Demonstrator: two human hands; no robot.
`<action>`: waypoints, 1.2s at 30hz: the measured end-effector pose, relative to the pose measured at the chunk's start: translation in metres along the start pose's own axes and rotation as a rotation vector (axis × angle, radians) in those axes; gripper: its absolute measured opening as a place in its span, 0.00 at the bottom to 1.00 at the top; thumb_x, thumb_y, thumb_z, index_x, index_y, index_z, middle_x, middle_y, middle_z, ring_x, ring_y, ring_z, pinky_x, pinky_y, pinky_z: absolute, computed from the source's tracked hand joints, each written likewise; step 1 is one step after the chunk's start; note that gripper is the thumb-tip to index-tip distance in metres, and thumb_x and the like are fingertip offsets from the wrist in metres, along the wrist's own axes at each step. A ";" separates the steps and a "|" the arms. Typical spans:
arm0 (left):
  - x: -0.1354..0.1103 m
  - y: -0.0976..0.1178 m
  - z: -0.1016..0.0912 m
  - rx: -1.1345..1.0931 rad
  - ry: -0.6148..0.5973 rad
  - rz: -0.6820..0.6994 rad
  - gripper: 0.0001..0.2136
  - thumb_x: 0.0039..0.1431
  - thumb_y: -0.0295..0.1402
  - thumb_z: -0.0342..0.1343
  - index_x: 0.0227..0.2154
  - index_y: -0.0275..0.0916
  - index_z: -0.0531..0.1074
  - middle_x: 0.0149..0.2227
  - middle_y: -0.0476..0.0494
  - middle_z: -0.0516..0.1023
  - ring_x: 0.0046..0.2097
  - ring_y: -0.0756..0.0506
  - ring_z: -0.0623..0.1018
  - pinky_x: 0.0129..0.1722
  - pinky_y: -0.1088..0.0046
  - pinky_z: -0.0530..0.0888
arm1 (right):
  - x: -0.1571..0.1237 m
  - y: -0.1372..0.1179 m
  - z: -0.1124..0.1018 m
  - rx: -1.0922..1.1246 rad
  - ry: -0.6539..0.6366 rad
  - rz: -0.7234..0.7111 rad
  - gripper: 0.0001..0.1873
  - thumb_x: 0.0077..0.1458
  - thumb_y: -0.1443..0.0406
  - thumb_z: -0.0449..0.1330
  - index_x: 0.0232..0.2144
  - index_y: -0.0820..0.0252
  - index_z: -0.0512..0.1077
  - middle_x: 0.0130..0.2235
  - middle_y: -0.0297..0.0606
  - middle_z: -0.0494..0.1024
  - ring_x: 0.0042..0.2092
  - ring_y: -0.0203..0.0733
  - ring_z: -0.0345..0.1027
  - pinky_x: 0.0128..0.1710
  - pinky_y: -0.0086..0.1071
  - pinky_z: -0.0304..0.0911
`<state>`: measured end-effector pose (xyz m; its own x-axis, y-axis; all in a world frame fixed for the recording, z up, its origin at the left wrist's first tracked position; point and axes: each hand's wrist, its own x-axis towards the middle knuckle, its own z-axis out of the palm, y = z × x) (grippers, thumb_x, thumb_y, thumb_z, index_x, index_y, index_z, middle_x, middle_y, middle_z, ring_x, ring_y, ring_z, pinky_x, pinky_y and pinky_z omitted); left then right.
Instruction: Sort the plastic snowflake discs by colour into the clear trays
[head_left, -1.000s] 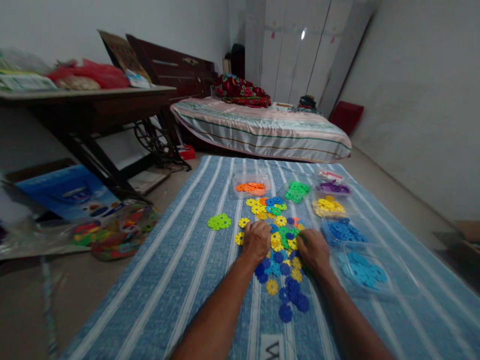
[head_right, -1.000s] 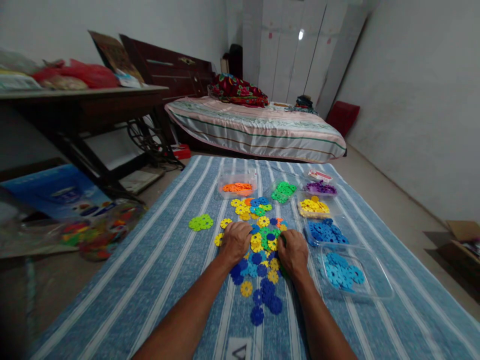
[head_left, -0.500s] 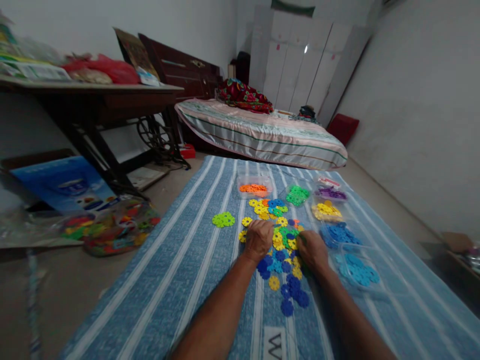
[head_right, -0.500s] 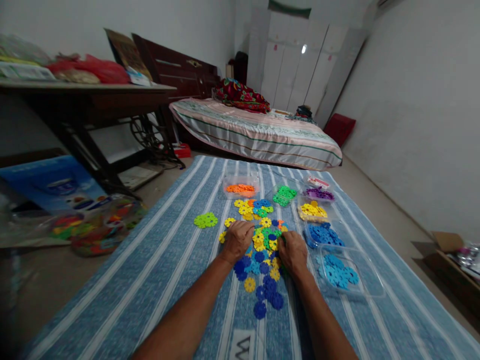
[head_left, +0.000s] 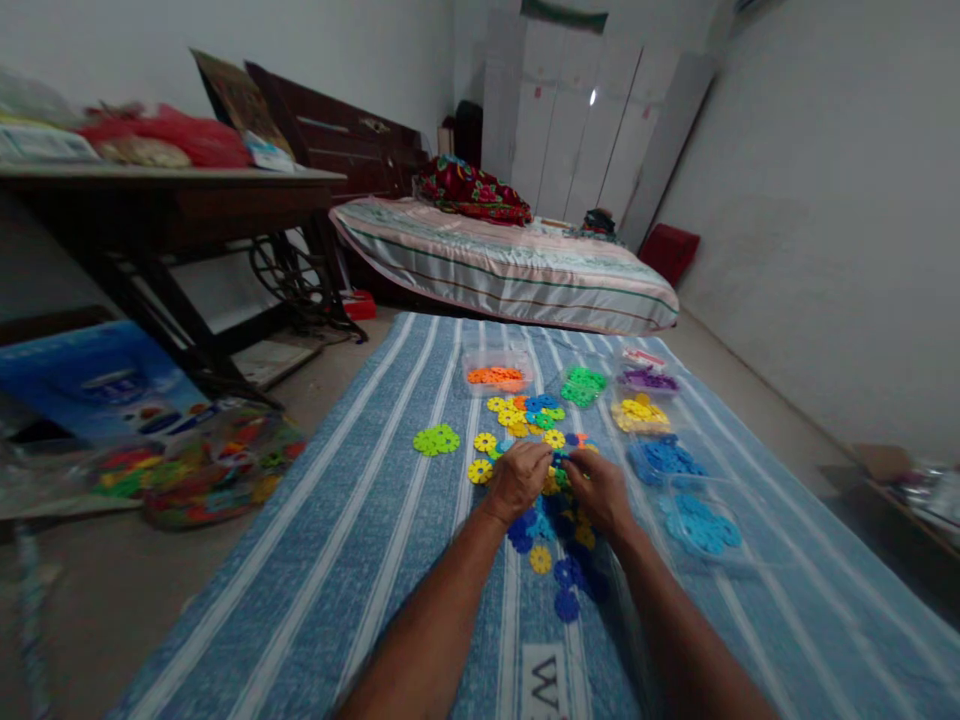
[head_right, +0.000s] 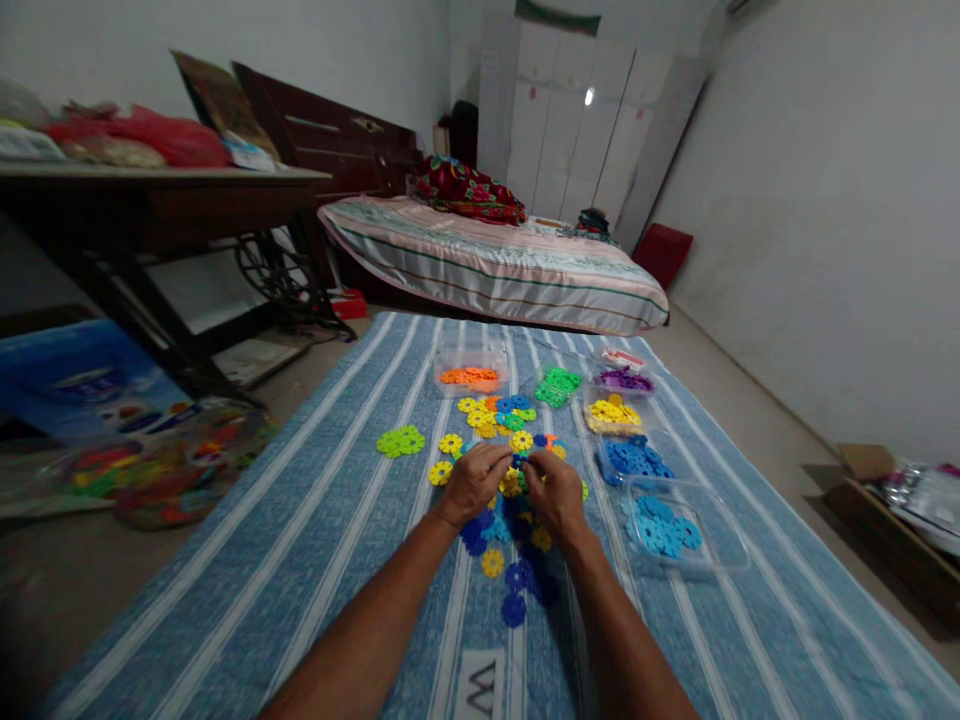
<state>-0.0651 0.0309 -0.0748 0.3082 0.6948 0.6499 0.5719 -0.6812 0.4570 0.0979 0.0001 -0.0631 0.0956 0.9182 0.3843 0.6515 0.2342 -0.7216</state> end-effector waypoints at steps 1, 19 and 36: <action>0.000 -0.001 0.001 0.006 0.038 -0.011 0.07 0.64 0.29 0.53 0.39 0.38 0.77 0.36 0.41 0.82 0.39 0.44 0.80 0.42 0.68 0.76 | -0.001 -0.002 -0.003 0.065 0.002 0.039 0.15 0.53 0.54 0.58 0.27 0.57 0.77 0.25 0.34 0.76 0.28 0.40 0.67 0.32 0.32 0.61; 0.001 -0.029 -0.003 0.095 0.139 -0.252 0.09 0.61 0.31 0.51 0.35 0.39 0.77 0.35 0.41 0.82 0.39 0.43 0.80 0.44 0.70 0.75 | 0.008 0.015 -0.044 0.890 0.376 0.598 0.18 0.40 0.52 0.69 0.28 0.59 0.73 0.21 0.33 0.77 0.23 0.39 0.71 0.26 0.33 0.67; 0.002 -0.044 -0.018 0.273 0.198 -0.394 0.10 0.58 0.33 0.49 0.30 0.41 0.75 0.34 0.40 0.81 0.39 0.41 0.79 0.45 0.66 0.73 | -0.051 0.046 -0.012 -0.392 0.176 -0.051 0.13 0.57 0.59 0.57 0.36 0.59 0.78 0.46 0.48 0.76 0.49 0.50 0.68 0.49 0.42 0.63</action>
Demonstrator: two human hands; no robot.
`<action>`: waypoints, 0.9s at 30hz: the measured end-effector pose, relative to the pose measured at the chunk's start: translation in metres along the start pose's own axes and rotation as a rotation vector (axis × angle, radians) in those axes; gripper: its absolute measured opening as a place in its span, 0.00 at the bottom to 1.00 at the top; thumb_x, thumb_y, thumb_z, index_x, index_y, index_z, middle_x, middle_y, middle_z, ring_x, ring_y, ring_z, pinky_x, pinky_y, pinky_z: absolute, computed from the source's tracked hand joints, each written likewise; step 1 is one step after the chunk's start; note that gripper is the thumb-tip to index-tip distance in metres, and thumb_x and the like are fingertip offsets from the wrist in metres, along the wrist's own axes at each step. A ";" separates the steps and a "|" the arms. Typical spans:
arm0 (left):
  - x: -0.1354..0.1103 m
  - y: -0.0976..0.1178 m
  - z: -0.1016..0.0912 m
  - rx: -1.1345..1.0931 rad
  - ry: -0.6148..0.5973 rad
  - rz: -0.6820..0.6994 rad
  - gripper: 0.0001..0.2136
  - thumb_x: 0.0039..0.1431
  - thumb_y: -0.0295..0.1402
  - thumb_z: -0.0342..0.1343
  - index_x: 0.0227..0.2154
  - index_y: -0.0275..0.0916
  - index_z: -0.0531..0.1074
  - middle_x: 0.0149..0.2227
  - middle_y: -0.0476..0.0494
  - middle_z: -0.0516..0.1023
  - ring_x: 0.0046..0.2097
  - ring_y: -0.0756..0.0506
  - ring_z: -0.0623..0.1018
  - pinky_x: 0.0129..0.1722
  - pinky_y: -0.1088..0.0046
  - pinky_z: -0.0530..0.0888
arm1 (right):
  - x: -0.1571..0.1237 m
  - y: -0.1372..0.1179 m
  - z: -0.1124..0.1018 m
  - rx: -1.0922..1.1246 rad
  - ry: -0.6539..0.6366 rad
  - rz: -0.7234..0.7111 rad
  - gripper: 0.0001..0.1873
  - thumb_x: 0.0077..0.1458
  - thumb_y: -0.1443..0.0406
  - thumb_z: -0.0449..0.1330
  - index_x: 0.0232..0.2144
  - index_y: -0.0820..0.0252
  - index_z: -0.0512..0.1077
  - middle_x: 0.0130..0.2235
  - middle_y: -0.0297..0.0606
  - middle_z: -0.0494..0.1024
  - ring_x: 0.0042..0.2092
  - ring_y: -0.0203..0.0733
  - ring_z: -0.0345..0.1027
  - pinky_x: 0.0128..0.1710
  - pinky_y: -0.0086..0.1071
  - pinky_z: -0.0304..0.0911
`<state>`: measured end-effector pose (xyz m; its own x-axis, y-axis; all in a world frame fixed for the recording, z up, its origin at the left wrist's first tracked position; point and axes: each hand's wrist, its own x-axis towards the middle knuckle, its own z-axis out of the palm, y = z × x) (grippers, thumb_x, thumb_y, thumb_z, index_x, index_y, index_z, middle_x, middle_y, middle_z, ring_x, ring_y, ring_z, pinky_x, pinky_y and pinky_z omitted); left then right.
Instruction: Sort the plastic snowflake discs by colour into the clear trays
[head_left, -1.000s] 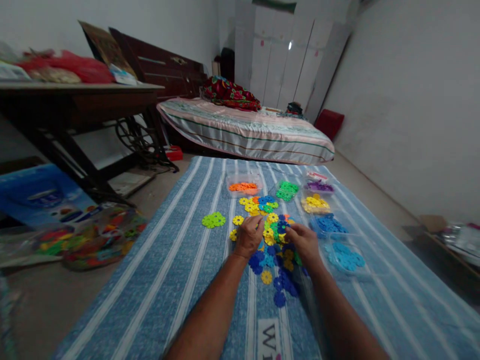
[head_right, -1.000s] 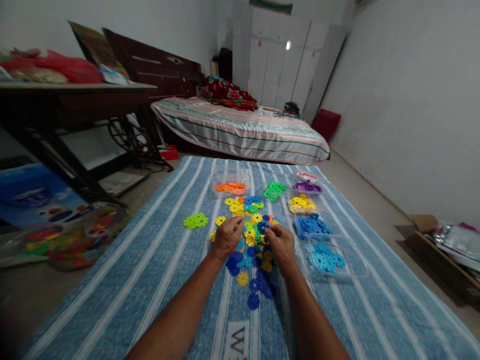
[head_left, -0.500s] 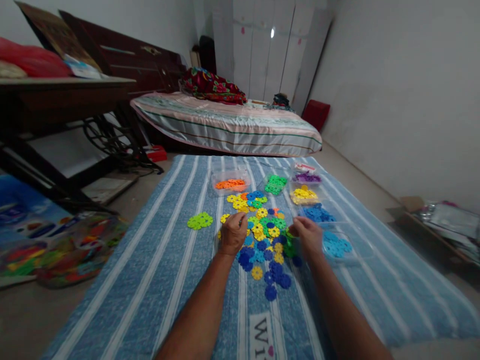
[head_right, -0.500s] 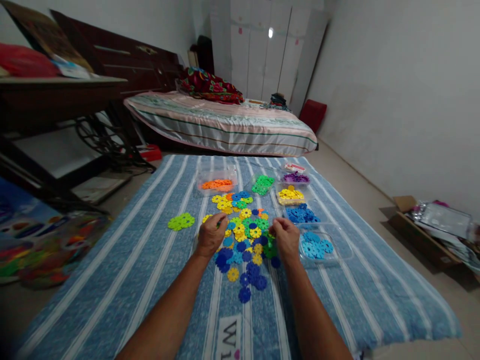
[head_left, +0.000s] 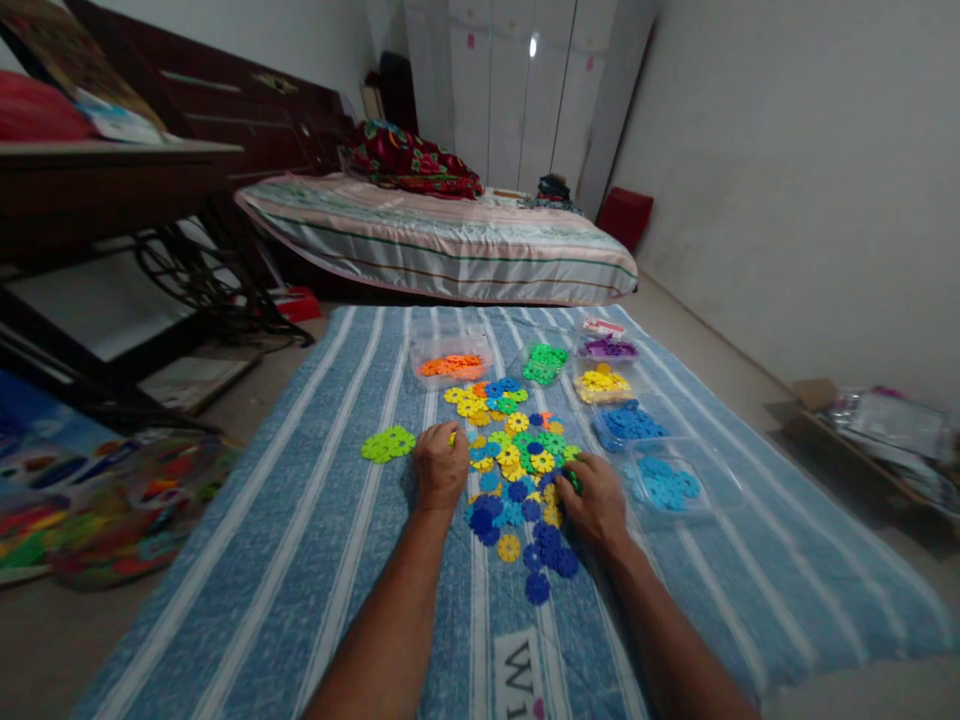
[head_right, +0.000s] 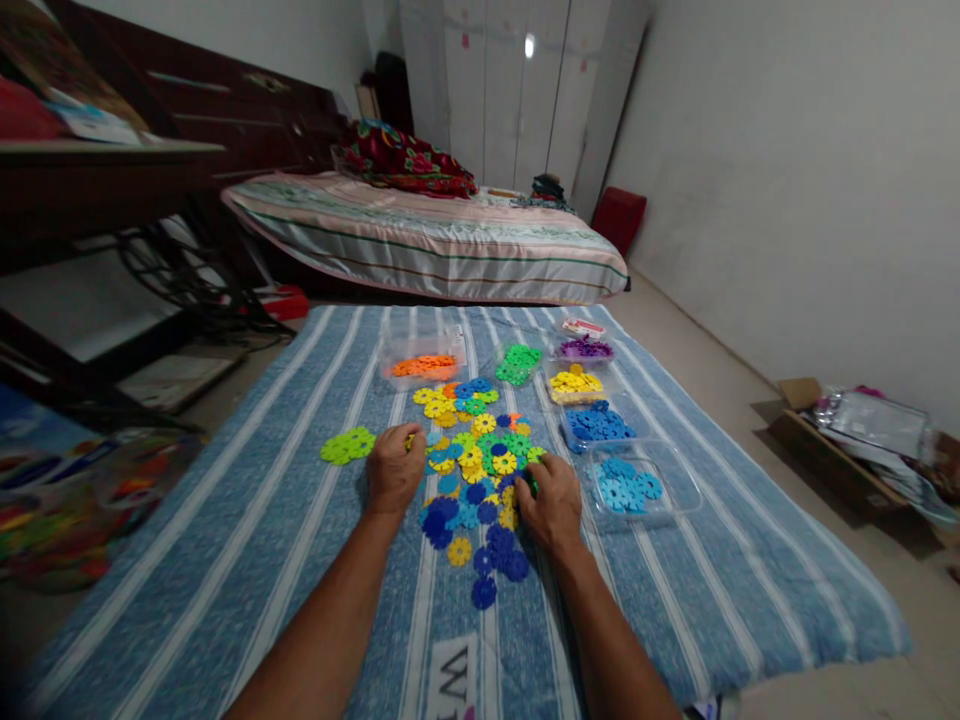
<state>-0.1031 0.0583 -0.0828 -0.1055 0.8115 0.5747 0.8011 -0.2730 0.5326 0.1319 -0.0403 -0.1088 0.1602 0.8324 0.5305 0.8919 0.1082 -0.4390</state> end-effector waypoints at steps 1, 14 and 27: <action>0.001 0.000 -0.001 0.004 -0.006 -0.022 0.09 0.58 0.33 0.49 0.30 0.42 0.75 0.34 0.40 0.81 0.39 0.41 0.79 0.45 0.66 0.73 | 0.000 -0.001 0.000 -0.015 0.000 -0.010 0.12 0.57 0.59 0.57 0.35 0.59 0.78 0.45 0.48 0.76 0.49 0.50 0.68 0.49 0.42 0.63; 0.004 0.001 -0.003 -0.336 -0.043 -0.392 0.06 0.52 0.34 0.54 0.28 0.44 0.76 0.31 0.48 0.82 0.37 0.44 0.80 0.41 0.70 0.75 | -0.005 -0.014 -0.015 0.139 -0.031 -0.197 0.14 0.62 0.61 0.55 0.28 0.58 0.75 0.37 0.43 0.77 0.40 0.42 0.69 0.42 0.36 0.64; 0.003 -0.004 0.001 -0.476 -0.075 -0.433 0.08 0.52 0.37 0.55 0.31 0.43 0.77 0.32 0.49 0.82 0.37 0.45 0.81 0.39 0.72 0.75 | -0.010 -0.045 -0.027 0.367 -0.179 -0.401 0.12 0.63 0.65 0.54 0.27 0.57 0.72 0.30 0.40 0.75 0.35 0.40 0.67 0.36 0.34 0.62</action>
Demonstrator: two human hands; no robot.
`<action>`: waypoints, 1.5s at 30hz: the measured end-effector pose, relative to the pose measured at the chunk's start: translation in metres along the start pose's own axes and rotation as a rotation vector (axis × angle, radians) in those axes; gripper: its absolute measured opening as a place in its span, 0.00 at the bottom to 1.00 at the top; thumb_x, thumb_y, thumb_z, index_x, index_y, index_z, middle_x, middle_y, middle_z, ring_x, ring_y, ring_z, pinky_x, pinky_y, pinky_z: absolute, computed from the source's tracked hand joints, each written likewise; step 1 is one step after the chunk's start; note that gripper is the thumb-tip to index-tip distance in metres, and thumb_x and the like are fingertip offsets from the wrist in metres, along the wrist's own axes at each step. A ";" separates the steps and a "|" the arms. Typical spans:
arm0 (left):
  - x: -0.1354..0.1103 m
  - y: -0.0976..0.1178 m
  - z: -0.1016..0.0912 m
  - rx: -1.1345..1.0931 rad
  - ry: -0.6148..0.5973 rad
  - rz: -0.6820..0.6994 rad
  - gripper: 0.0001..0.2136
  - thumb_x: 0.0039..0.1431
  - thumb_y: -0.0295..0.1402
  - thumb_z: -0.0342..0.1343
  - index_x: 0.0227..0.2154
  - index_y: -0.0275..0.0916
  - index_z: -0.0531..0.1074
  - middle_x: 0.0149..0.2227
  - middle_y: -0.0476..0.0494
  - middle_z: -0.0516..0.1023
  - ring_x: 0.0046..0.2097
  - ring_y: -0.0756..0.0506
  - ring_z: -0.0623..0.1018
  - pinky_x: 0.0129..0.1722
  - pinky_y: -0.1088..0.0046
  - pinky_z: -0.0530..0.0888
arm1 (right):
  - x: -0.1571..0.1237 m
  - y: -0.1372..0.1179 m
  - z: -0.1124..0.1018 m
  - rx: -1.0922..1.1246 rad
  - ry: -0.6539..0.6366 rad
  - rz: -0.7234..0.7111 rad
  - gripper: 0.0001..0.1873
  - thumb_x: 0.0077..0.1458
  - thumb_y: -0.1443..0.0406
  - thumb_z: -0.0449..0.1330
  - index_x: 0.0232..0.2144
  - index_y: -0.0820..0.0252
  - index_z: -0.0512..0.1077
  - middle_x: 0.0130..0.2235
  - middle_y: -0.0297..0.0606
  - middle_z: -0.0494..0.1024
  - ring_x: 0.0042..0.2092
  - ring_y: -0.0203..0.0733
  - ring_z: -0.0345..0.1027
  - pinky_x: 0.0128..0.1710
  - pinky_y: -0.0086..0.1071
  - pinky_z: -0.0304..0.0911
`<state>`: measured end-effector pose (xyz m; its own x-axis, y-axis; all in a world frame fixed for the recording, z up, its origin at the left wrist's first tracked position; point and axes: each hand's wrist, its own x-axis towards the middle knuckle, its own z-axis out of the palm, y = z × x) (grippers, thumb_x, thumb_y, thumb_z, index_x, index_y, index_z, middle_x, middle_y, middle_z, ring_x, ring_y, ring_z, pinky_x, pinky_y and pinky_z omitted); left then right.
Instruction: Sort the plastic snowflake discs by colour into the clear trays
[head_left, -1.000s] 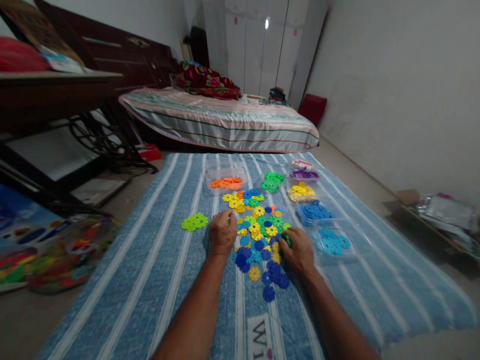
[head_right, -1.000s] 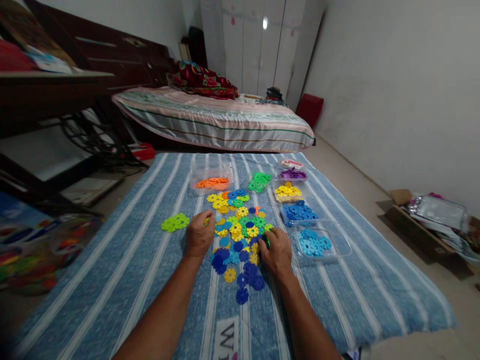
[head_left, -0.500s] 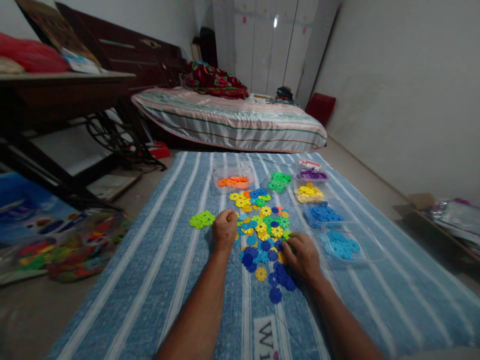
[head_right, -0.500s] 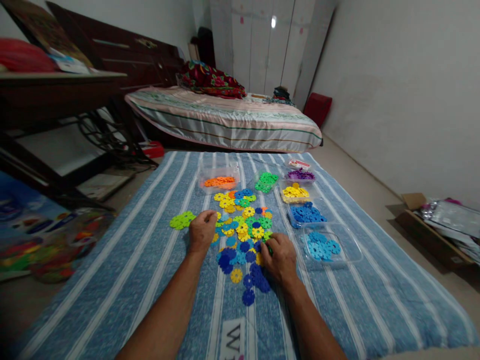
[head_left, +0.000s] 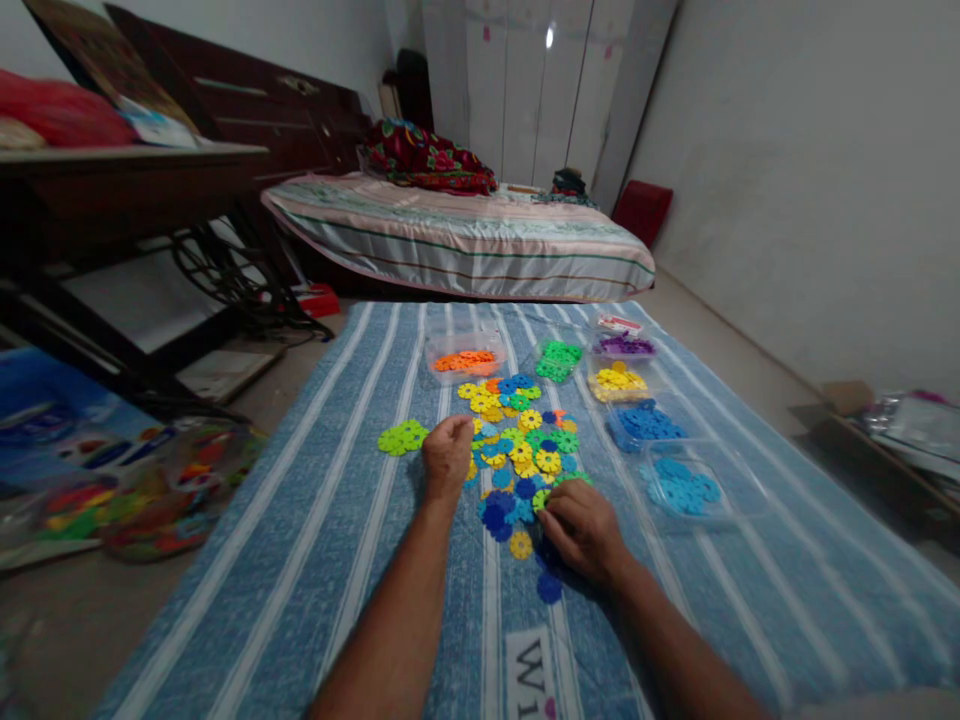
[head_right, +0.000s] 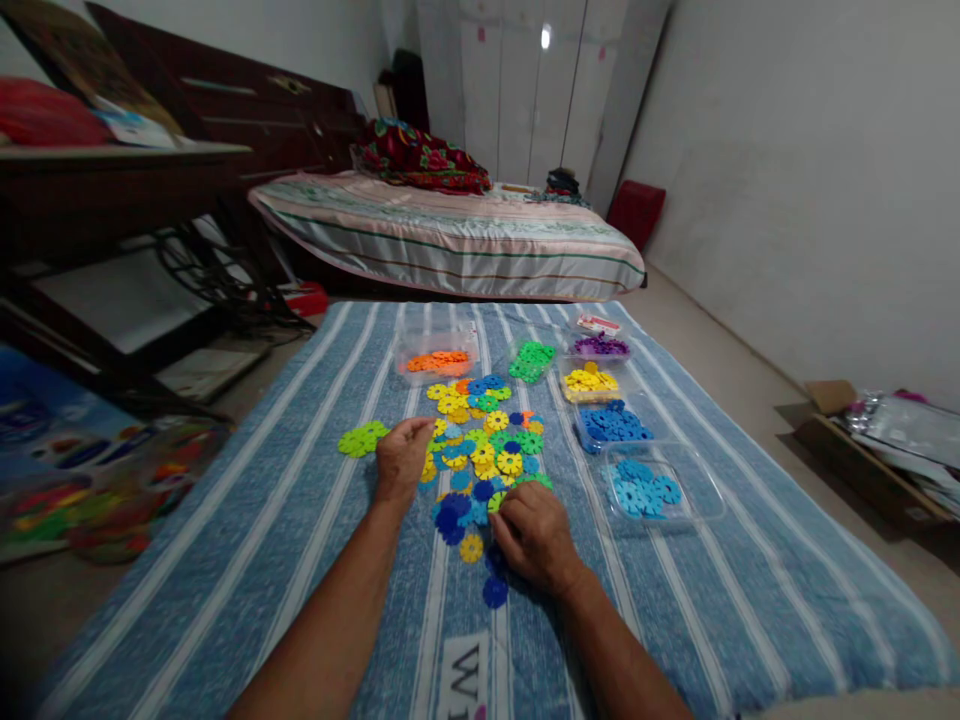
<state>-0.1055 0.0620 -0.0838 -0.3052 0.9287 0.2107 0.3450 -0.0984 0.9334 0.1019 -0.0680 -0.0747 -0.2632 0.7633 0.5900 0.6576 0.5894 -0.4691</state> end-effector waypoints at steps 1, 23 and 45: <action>0.000 0.000 0.000 0.011 -0.006 0.009 0.08 0.52 0.37 0.55 0.31 0.43 0.77 0.32 0.49 0.82 0.37 0.45 0.81 0.40 0.72 0.75 | 0.000 -0.002 0.000 0.013 -0.008 -0.002 0.12 0.62 0.65 0.54 0.27 0.57 0.72 0.30 0.39 0.75 0.34 0.40 0.67 0.36 0.34 0.62; 0.000 -0.002 0.000 -0.016 -0.011 0.000 0.07 0.52 0.37 0.56 0.30 0.44 0.78 0.32 0.50 0.82 0.36 0.45 0.81 0.38 0.73 0.75 | -0.002 0.025 -0.005 0.104 0.280 0.534 0.16 0.58 0.55 0.56 0.24 0.56 0.73 0.26 0.35 0.74 0.30 0.40 0.67 0.34 0.33 0.62; -0.006 0.009 -0.005 0.009 -0.017 0.017 0.05 0.52 0.35 0.56 0.26 0.43 0.76 0.28 0.51 0.81 0.33 0.46 0.80 0.36 0.73 0.74 | 0.006 0.022 0.009 -0.134 0.171 0.229 0.13 0.62 0.62 0.54 0.27 0.55 0.72 0.29 0.37 0.76 0.33 0.41 0.67 0.36 0.34 0.61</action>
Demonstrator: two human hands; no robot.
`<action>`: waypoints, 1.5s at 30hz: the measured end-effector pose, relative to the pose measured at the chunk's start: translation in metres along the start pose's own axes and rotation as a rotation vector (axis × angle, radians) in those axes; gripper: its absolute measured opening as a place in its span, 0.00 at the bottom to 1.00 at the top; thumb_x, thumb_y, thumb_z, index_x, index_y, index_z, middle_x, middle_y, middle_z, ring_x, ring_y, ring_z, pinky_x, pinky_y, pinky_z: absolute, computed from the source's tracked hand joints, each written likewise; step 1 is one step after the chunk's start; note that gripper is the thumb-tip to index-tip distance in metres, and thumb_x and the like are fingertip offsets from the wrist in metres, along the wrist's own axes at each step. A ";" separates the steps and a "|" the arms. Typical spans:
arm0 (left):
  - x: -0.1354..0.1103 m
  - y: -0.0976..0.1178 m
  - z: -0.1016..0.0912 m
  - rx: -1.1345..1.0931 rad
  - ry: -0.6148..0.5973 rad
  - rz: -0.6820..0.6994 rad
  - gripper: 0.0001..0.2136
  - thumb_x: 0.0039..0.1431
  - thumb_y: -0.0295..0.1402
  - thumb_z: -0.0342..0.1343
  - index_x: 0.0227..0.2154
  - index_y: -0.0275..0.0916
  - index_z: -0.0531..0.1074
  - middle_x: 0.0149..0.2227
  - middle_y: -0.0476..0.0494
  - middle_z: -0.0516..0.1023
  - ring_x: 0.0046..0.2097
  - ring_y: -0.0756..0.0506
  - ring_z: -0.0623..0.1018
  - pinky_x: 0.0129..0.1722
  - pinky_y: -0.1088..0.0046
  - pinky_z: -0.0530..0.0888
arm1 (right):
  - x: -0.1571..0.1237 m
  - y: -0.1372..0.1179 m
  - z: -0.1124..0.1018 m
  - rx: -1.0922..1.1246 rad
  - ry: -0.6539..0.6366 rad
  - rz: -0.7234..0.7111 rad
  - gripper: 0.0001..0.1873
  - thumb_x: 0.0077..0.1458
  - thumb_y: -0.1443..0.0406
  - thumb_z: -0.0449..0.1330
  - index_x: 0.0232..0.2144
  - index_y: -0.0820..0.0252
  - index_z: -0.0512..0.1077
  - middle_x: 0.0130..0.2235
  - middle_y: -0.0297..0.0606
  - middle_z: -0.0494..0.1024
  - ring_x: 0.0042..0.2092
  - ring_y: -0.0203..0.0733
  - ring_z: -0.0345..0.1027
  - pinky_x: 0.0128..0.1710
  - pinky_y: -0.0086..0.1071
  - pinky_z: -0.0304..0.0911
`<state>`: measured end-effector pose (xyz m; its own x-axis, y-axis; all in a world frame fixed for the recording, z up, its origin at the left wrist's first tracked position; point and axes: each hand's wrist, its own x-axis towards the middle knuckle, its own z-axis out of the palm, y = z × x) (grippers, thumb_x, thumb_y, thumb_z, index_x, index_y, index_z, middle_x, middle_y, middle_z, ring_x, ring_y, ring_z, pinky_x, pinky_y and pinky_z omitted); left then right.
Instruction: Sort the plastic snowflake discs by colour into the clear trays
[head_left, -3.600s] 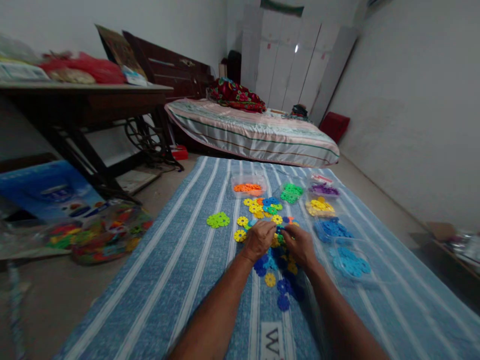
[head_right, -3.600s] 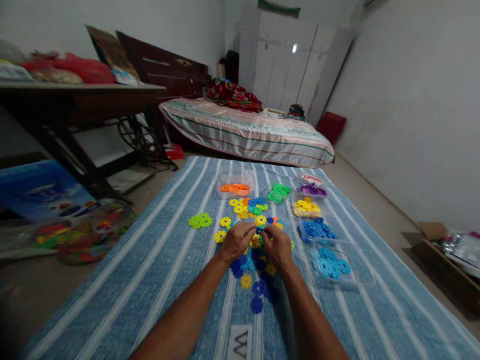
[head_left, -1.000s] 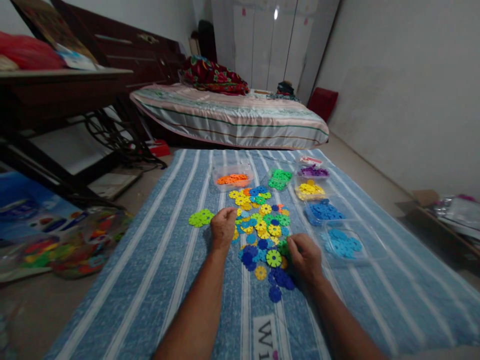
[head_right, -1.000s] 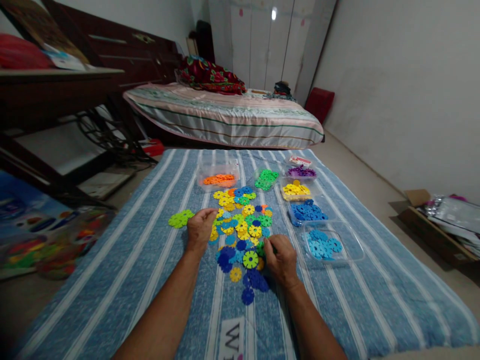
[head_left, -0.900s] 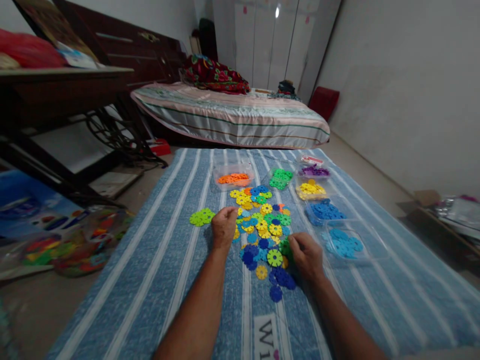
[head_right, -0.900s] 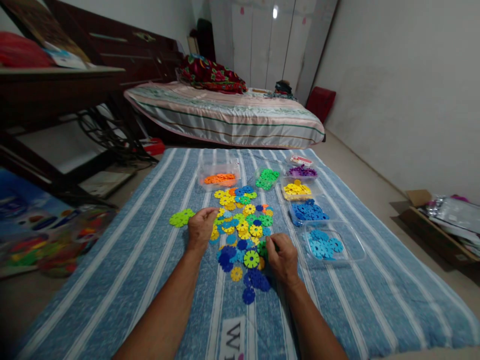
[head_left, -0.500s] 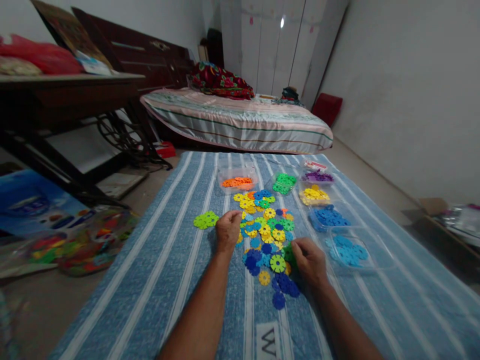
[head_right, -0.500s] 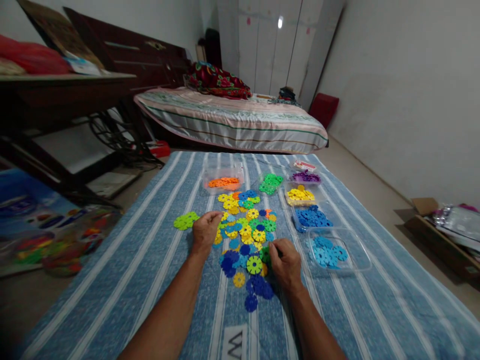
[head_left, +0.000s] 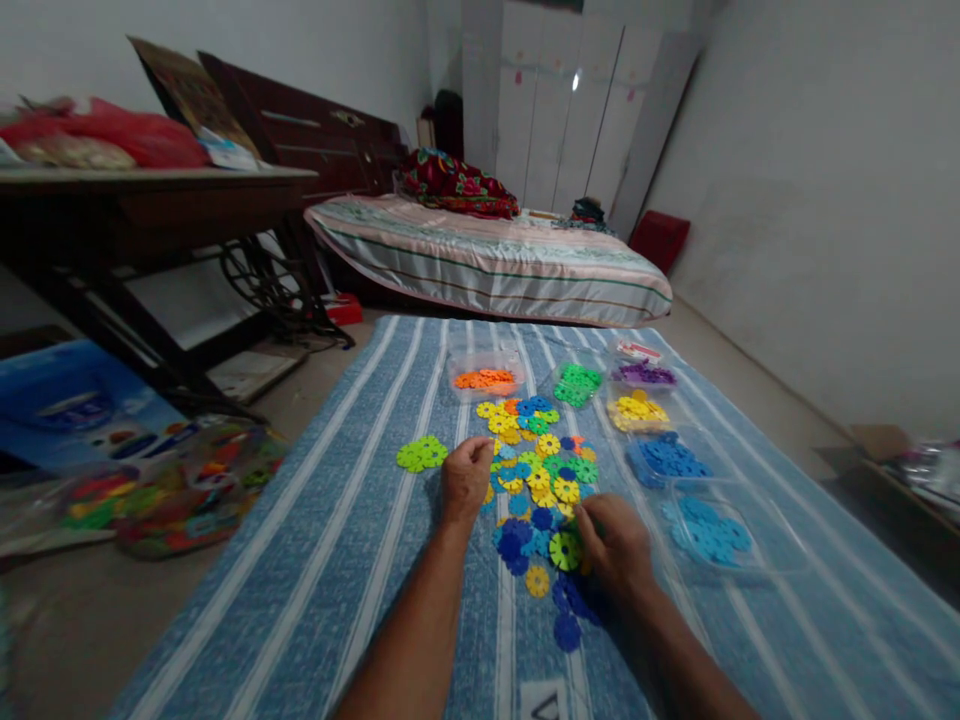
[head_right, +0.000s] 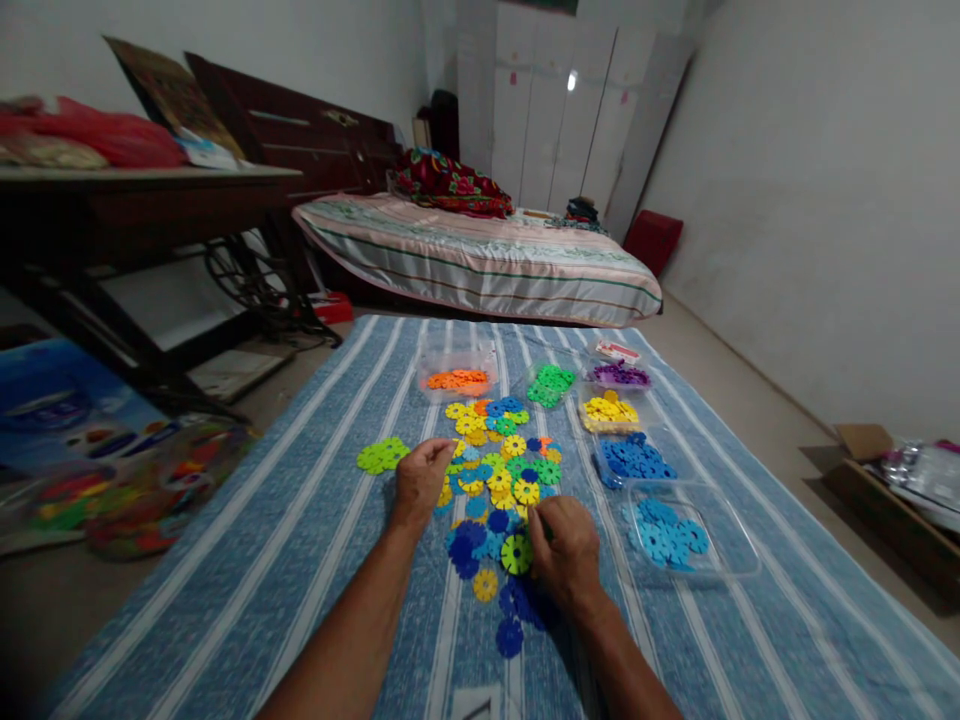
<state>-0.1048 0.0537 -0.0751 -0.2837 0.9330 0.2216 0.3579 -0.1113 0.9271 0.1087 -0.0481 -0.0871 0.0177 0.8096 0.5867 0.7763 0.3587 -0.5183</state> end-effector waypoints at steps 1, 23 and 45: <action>0.000 0.000 0.000 -0.003 -0.005 0.008 0.06 0.53 0.35 0.56 0.27 0.43 0.76 0.28 0.51 0.81 0.33 0.46 0.80 0.37 0.73 0.74 | 0.006 -0.001 0.003 -0.005 -0.018 -0.031 0.11 0.61 0.62 0.54 0.28 0.55 0.73 0.31 0.38 0.76 0.34 0.41 0.68 0.38 0.35 0.61; 0.000 -0.004 -0.001 0.042 -0.035 0.004 0.06 0.53 0.36 0.55 0.28 0.44 0.76 0.32 0.50 0.83 0.36 0.46 0.81 0.41 0.73 0.74 | 0.129 0.008 0.081 -0.284 -0.547 -0.138 0.18 0.61 0.57 0.58 0.53 0.49 0.72 0.53 0.42 0.72 0.53 0.48 0.61 0.53 0.41 0.57; 0.001 -0.005 -0.001 0.124 -0.039 0.073 0.09 0.52 0.38 0.53 0.28 0.43 0.76 0.30 0.49 0.82 0.35 0.45 0.80 0.38 0.72 0.74 | 0.052 0.049 0.027 0.062 -0.042 -0.042 0.11 0.60 0.64 0.53 0.29 0.58 0.73 0.30 0.38 0.75 0.34 0.41 0.67 0.37 0.34 0.61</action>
<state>-0.1073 0.0548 -0.0789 -0.2188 0.9368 0.2732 0.4846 -0.1387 0.8637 0.1304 0.0240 -0.0993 -0.0415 0.8119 0.5823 0.7355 0.4193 -0.5322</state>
